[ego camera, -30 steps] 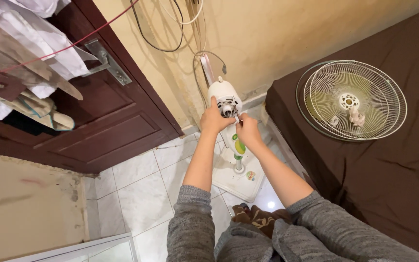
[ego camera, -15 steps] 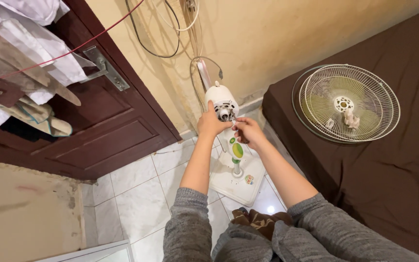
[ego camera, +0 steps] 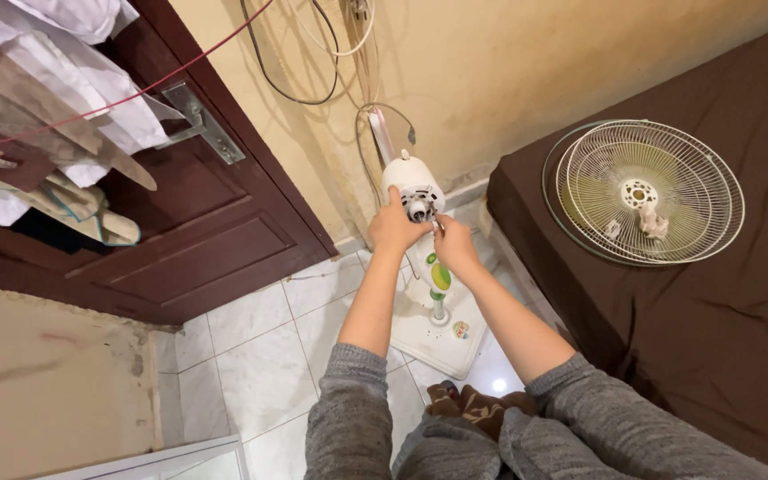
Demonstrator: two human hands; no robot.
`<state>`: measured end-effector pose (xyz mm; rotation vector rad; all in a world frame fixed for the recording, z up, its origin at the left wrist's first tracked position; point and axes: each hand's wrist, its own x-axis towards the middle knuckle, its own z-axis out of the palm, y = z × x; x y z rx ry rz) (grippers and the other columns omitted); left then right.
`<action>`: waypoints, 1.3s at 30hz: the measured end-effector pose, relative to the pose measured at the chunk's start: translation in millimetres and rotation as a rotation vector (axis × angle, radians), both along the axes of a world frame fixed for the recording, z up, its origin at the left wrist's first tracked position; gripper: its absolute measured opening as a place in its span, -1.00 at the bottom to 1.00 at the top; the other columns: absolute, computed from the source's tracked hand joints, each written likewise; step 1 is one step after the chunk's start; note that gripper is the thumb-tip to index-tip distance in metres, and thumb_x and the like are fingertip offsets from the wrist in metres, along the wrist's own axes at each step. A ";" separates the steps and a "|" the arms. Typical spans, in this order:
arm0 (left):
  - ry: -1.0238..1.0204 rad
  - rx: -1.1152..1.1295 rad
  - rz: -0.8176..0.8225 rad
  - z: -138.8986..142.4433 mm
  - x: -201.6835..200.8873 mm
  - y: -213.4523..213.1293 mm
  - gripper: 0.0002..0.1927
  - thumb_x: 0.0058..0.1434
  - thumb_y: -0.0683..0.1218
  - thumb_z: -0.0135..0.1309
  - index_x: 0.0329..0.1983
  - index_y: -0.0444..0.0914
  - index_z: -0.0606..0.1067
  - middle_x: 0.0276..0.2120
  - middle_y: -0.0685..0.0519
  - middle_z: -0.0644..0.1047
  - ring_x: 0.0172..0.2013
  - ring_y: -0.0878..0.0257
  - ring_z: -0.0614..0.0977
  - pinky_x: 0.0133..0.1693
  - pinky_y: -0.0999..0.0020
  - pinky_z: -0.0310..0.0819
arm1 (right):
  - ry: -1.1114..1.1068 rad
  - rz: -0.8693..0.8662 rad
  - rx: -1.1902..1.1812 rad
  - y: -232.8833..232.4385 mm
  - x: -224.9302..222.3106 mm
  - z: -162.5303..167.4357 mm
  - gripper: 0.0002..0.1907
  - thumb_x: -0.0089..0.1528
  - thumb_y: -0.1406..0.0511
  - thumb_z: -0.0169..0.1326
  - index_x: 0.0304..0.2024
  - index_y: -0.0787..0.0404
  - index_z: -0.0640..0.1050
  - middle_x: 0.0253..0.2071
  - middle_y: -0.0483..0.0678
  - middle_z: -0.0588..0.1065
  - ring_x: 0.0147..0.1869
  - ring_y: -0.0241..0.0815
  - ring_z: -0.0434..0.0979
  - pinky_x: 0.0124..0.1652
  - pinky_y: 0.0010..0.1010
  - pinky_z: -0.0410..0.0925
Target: The person services a pedestal fan whose blade and guard have been removed. They hold the fan motor housing steady and use a screwdriver to loosen and remove screws from the rear housing, working on the disassembled fan placed on the floor beside a bed.
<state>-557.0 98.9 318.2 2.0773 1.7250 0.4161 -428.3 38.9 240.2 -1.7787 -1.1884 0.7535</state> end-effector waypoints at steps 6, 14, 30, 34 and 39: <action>-0.045 0.041 -0.017 -7.1 -1.5 5.5 0.14 -0.26 0.19 0.46 0.30 -0.28 0.12 -0.27 -0.18 0.65 -0.20 -0.14 0.70 -0.20 0.04 0.59 | -0.012 0.015 0.205 15.7 7.1 -21.6 -0.67 0.28 0.38 0.06 0.10 0.27 0.58 -0.37 0.13 0.64 -0.36 -0.11 0.66 -0.29 -0.28 0.47; -0.049 0.039 -0.037 -9.4 -4.5 9.5 0.09 -0.26 0.18 0.45 0.25 -0.28 0.14 -0.28 -0.19 0.64 -0.20 -0.15 0.69 -0.21 0.03 0.59 | 0.475 -0.010 -0.144 17.4 12.2 -4.5 -0.62 0.33 0.37 -0.04 0.21 0.23 0.50 -0.44 -0.06 0.47 -0.60 -0.28 0.36 -0.64 -0.37 0.24; 0.032 0.005 -0.018 -7.9 2.5 13.1 0.03 -0.26 0.21 0.45 0.15 -0.23 0.14 -0.27 -0.15 0.64 -0.20 -0.11 0.69 -0.24 0.04 0.57 | 0.385 0.075 -0.076 4.7 19.5 10.8 -0.57 0.22 0.33 0.18 0.11 0.30 0.43 -0.45 0.03 0.49 -0.57 -0.22 0.45 -0.63 -0.32 0.29; 0.065 -0.028 0.002 -4.7 1.1 12.9 0.00 -0.24 0.19 0.44 0.16 -0.18 0.13 -0.28 -0.10 0.65 -0.22 -0.07 0.70 -0.26 0.07 0.58 | -0.005 0.109 0.009 -6.6 16.8 17.4 -0.59 0.16 0.41 0.07 0.09 0.28 0.51 -0.33 0.17 0.59 -0.34 0.09 0.64 -0.40 -0.09 0.46; 0.085 -0.004 0.041 -3.0 8.8 13.2 -0.06 -0.20 0.19 0.42 0.14 -0.15 0.16 -0.29 -0.08 0.65 -0.22 -0.05 0.71 -0.25 0.08 0.57 | -0.355 0.132 0.100 -10.9 2.5 14.5 -0.64 0.20 0.45 0.02 0.07 0.34 0.52 -0.20 0.35 0.54 -0.09 0.40 0.54 -0.10 0.08 0.40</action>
